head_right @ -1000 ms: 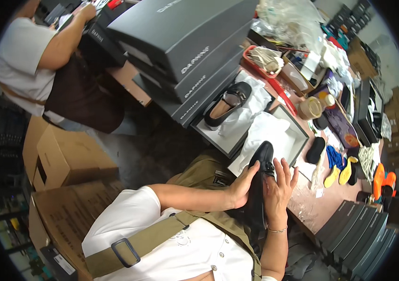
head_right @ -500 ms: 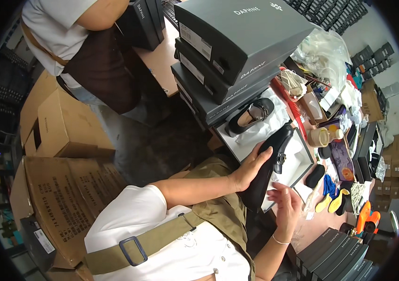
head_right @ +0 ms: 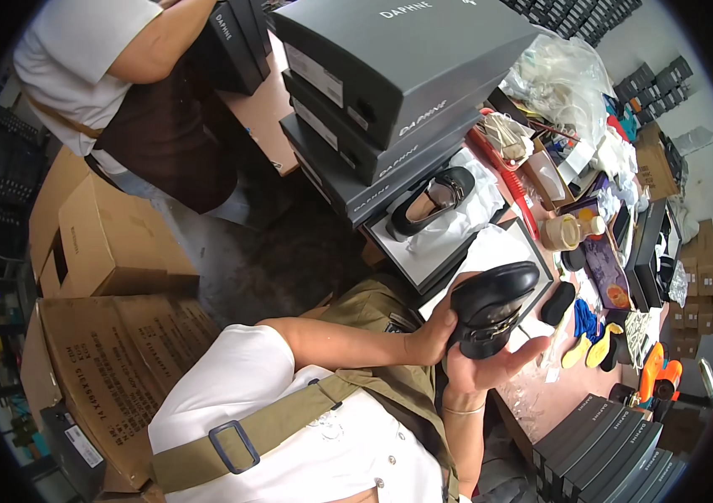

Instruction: Inspecting pairs of black high-heeled shoes, checking their tags, and neatly packing them into shoeboxes with tissue paper.

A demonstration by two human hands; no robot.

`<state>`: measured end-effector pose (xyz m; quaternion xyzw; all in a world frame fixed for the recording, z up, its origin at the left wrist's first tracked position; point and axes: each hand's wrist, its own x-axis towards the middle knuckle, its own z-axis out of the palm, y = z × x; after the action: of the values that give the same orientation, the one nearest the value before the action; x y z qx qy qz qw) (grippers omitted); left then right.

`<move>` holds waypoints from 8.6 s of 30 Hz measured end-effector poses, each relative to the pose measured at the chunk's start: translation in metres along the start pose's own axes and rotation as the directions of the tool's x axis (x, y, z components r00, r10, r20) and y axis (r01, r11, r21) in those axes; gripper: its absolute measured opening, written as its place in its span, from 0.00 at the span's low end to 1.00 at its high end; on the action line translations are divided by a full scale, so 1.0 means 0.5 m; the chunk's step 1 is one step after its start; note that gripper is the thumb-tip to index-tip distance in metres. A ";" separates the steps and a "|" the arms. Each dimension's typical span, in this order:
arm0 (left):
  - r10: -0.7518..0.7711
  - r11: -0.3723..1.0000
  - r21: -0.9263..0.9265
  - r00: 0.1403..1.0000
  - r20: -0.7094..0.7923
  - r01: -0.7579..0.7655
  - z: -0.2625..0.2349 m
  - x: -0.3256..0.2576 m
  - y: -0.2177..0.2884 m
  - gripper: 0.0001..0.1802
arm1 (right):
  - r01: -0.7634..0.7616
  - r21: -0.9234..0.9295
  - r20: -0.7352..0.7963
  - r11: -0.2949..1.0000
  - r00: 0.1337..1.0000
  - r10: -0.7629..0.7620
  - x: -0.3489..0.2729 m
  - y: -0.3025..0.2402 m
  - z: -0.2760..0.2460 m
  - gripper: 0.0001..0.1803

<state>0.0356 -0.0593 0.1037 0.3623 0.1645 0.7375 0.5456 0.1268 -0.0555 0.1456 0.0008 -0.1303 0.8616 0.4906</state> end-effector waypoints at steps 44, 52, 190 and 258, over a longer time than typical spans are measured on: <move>-0.693 0.721 -0.146 0.714 -0.104 0.678 -0.088 0.245 0.068 0.37 | 0.038 -0.966 -0.068 0.255 0.916 -0.395 -0.098 -0.134 0.132 0.14; -0.818 0.521 -0.283 0.566 0.107 0.806 -0.108 0.245 0.010 0.37 | 0.159 -0.841 0.203 -0.517 0.979 -0.031 -0.026 -0.197 0.069 0.13; -0.872 0.475 -0.294 0.489 -0.031 0.829 -0.128 0.053 0.035 0.45 | -0.393 -0.911 -0.370 -0.123 0.913 -0.173 -0.132 -0.025 -0.026 0.29; -0.845 0.532 -0.264 0.483 -0.229 0.805 -0.096 0.021 0.023 0.41 | -0.059 -0.787 0.135 -0.615 0.955 -0.264 -0.115 -0.012 -0.073 0.25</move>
<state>-0.0079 -0.0461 0.0820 0.0762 0.3617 0.4422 0.8172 0.1663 -0.0930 0.1044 -0.4990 -0.7787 0.1955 0.3262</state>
